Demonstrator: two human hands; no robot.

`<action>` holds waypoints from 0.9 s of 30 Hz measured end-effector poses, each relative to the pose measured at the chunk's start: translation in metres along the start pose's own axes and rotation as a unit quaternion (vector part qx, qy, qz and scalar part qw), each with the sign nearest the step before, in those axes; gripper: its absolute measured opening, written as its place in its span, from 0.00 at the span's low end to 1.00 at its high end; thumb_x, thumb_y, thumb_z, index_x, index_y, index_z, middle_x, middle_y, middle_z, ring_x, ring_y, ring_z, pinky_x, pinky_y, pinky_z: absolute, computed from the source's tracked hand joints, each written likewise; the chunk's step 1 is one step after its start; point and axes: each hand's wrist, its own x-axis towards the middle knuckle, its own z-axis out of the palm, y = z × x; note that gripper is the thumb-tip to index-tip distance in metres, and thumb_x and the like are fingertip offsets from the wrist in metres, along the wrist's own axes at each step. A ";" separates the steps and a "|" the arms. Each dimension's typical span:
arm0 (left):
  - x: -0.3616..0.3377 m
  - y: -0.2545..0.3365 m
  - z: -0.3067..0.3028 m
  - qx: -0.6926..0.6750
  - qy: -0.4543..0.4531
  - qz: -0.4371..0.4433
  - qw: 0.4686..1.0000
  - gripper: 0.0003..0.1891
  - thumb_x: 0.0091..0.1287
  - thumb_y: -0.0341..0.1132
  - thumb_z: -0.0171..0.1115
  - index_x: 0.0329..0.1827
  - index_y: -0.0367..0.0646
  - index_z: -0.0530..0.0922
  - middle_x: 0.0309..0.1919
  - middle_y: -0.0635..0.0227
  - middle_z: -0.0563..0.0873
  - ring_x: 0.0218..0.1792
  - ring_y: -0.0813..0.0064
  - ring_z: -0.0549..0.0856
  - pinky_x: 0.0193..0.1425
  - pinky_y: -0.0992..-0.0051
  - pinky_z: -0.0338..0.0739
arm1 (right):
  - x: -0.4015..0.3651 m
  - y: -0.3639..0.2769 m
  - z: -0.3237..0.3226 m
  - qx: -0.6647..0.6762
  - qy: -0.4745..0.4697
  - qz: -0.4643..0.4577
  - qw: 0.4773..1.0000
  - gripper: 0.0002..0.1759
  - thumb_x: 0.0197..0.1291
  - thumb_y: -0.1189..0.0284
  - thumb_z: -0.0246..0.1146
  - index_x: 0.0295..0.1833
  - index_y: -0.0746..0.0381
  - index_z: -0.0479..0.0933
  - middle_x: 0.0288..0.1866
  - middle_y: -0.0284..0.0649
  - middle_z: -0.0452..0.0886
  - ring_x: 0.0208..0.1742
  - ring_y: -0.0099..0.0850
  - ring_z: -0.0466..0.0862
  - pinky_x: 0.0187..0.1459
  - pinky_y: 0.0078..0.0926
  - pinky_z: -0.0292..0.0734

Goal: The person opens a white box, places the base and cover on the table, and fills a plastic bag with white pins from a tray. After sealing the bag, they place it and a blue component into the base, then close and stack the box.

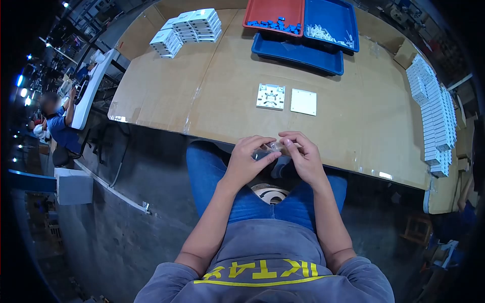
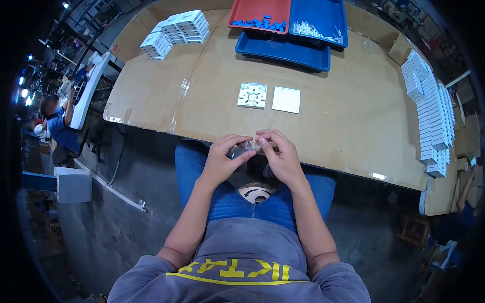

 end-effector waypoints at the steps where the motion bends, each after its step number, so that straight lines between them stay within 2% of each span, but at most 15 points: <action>1: -0.001 -0.001 0.002 -0.074 -0.016 -0.045 0.996 0.18 0.68 0.41 0.76 0.56 0.41 0.88 0.45 0.65 0.92 0.46 0.69 0.88 0.57 0.67 0.80 | 0.001 0.001 0.000 0.016 -0.020 -0.040 0.999 0.15 0.82 0.68 0.59 0.58 0.69 0.84 0.44 0.37 0.87 0.42 0.23 0.84 0.48 0.24 0.80; 3: -0.003 -0.005 0.007 -0.207 -0.058 -0.126 0.968 0.17 0.74 0.41 0.71 0.57 0.38 0.87 0.44 0.64 0.92 0.44 0.72 0.88 0.55 0.69 0.82 | 0.002 0.003 -0.002 0.057 -0.063 -0.047 0.995 0.20 0.84 0.64 0.55 0.59 0.70 0.83 0.46 0.37 0.86 0.44 0.24 0.84 0.52 0.24 0.80; 5: -0.003 -0.014 0.011 -0.320 -0.108 -0.196 0.921 0.18 0.79 0.42 0.65 0.58 0.35 0.87 0.44 0.62 0.92 0.42 0.74 0.88 0.53 0.72 0.83 | 0.001 0.007 -0.003 0.106 -0.109 0.018 0.988 0.25 0.86 0.59 0.52 0.60 0.72 0.82 0.48 0.38 0.86 0.44 0.24 0.84 0.53 0.24 0.79; 8: -0.006 -0.019 0.009 -0.435 -0.177 -0.267 0.842 0.23 0.83 0.48 0.58 0.59 0.33 0.85 0.45 0.60 0.92 0.41 0.76 0.88 0.52 0.73 0.84 | 0.001 0.011 -0.002 0.080 -0.100 -0.002 0.992 0.31 0.86 0.53 0.49 0.60 0.72 0.82 0.47 0.38 0.85 0.42 0.23 0.82 0.51 0.23 0.79; 11: -0.006 -0.020 0.009 -0.493 -0.208 -0.312 0.785 0.25 0.84 0.51 0.56 0.59 0.34 0.83 0.43 0.61 0.91 0.41 0.75 0.89 0.51 0.72 0.86 | 0.001 0.007 -0.010 0.081 -0.159 0.043 0.983 0.32 0.85 0.51 0.49 0.62 0.72 0.82 0.46 0.38 0.85 0.40 0.22 0.81 0.49 0.23 0.80; 14: -0.008 -0.027 0.013 -0.492 -0.217 -0.330 0.776 0.26 0.84 0.53 0.54 0.59 0.35 0.83 0.43 0.62 0.90 0.40 0.74 0.89 0.50 0.70 0.87 | 0.004 0.010 -0.009 0.085 -0.174 0.056 0.979 0.33 0.85 0.50 0.48 0.64 0.71 0.81 0.43 0.36 0.84 0.38 0.21 0.80 0.47 0.23 0.80; 17: -0.006 -0.028 0.011 -0.560 -0.202 -0.338 0.729 0.23 0.85 0.50 0.53 0.60 0.37 0.81 0.42 0.61 0.89 0.39 0.74 0.89 0.50 0.68 0.88 | 0.008 0.008 -0.009 0.080 -0.198 0.035 0.976 0.34 0.85 0.48 0.47 0.67 0.69 0.80 0.43 0.35 0.84 0.37 0.21 0.79 0.47 0.23 0.80; 20: -0.004 -0.033 0.010 -0.582 -0.201 -0.343 0.710 0.22 0.85 0.50 0.53 0.64 0.39 0.79 0.45 0.60 0.89 0.40 0.73 0.89 0.50 0.68 0.88 | 0.013 0.005 -0.011 0.070 -0.232 0.050 0.969 0.34 0.84 0.47 0.47 0.69 0.67 0.80 0.43 0.35 0.85 0.36 0.21 0.79 0.47 0.23 0.80; 26: 0.001 -0.037 0.016 -0.584 -0.208 -0.326 0.714 0.24 0.83 0.51 0.56 0.66 0.38 0.79 0.50 0.62 0.89 0.42 0.73 0.89 0.50 0.69 0.89 | 0.028 -0.003 -0.019 0.034 -0.312 0.102 0.944 0.36 0.84 0.45 0.45 0.72 0.65 0.78 0.45 0.39 0.88 0.42 0.22 0.83 0.50 0.25 0.80; 27: 0.002 -0.039 0.019 -0.582 -0.207 -0.322 0.717 0.23 0.83 0.50 0.57 0.65 0.38 0.79 0.51 0.62 0.89 0.43 0.72 0.89 0.51 0.69 0.89 | 0.031 -0.007 -0.022 0.021 -0.316 0.102 0.943 0.35 0.85 0.45 0.45 0.73 0.64 0.77 0.48 0.39 0.88 0.43 0.22 0.83 0.50 0.25 0.80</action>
